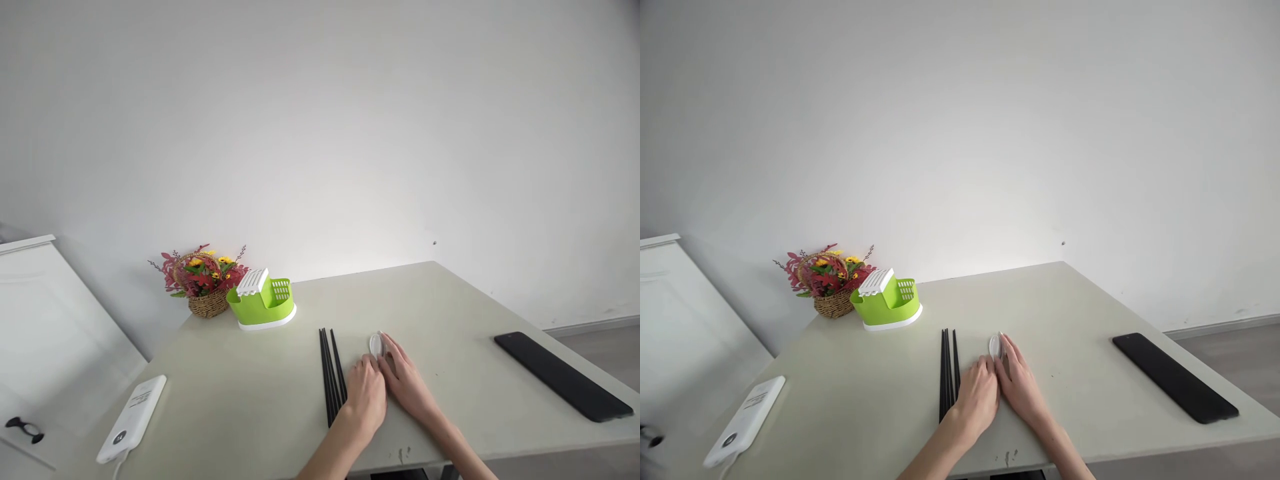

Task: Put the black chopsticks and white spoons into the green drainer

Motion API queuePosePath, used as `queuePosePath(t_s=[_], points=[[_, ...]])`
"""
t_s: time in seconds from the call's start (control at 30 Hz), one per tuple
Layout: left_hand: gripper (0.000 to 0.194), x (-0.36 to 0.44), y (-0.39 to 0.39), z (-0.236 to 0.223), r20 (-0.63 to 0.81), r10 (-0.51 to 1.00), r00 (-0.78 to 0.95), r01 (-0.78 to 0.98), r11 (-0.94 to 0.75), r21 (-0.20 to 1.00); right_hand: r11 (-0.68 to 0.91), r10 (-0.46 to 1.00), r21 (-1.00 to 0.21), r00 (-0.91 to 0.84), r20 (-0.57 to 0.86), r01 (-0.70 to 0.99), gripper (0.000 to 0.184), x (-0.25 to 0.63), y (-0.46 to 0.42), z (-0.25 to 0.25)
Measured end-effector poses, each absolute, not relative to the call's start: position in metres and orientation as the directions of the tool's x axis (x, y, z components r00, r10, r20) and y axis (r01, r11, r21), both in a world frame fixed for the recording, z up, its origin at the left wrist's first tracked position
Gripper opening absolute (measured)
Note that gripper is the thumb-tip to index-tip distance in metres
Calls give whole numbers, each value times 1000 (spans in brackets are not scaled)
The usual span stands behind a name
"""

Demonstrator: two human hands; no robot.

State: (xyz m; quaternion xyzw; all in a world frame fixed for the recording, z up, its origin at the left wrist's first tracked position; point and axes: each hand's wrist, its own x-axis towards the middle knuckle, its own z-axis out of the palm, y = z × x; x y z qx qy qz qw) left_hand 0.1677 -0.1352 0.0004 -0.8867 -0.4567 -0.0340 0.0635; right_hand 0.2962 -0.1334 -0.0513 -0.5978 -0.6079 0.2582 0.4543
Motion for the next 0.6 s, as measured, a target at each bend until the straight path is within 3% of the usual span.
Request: queuePosePath(t_s=[0.2,0.33,0.5,0.6], points=[[35,155,-134,11,174,787,592,800,-600,-9,138,955,-848,158,251,512,61,297,-136,-47],[55,122,-104,28,176,766,618,763,-639,101,98,959,-862,184,215,497,61,298,-138,-43],[54,37,-17,81,490,791,366,896,-442,46,33,956,-877,242,168,479,60,301,-146,-38],[56,-25,33,115,604,772,196,965,-262,21,-14,952,-889,278,129,458,61,306,-152,-39]])
